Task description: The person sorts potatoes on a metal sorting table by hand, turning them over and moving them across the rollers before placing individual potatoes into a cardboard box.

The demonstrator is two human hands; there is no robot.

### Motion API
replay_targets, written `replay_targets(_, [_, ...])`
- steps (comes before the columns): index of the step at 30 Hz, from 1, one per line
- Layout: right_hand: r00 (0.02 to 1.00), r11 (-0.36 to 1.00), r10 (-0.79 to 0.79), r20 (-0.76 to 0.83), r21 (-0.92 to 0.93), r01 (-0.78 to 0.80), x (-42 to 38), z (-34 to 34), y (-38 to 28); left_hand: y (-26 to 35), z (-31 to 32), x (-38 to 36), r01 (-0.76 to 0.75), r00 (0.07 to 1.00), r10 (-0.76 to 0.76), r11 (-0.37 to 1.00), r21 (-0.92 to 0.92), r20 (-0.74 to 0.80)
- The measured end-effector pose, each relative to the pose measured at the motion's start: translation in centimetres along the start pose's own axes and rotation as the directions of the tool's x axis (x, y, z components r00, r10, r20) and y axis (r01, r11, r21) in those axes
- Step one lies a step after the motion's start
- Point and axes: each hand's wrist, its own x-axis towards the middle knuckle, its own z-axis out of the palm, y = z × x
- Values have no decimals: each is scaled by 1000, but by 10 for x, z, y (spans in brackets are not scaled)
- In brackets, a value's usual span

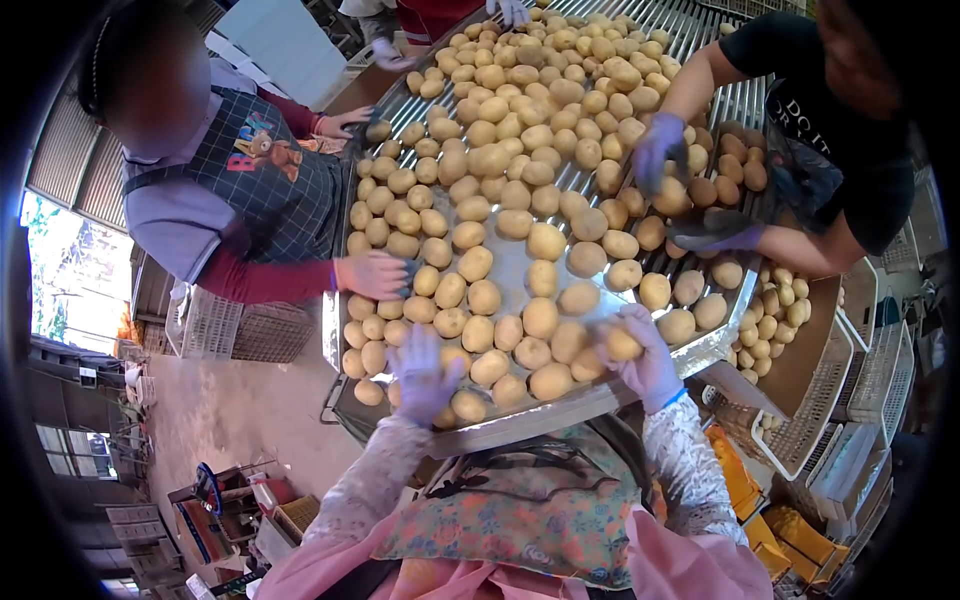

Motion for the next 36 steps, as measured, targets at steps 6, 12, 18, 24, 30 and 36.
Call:
replay_targets(6, [937, 835, -339, -89, -487, 255, -21, -33, -32, 78, 8, 8, -174, 981, 175, 985, -20, 89])
replay_targets(12, [759, 193, -634, 147, -920, 340, -19, -74, -40, 18, -61, -45, -468, 878, 466, 884, -7, 113])
replay_targets(18, [803, -158, -527, 279, -960, 230, -14, -28, 1, -58, -81, -50, -59, 904, 68, 998, -34, 423])
replay_targets(24, [812, -438, -360, 458, -852, 286, 20, -4, 31, 8, -10, 3, 111, 993, -94, 953, 282, -72])
replay_targets(30, [787, -169, -415, 456, -889, 426, 4, -23, 11, 68, -4, 11, -317, 947, 320, 945, -84, 22])
replay_targets(36, [243, -352, -911, 333, -935, -40, -46, -115, -94, 53, -12, 84, -413, 911, 405, 886, -213, -81])
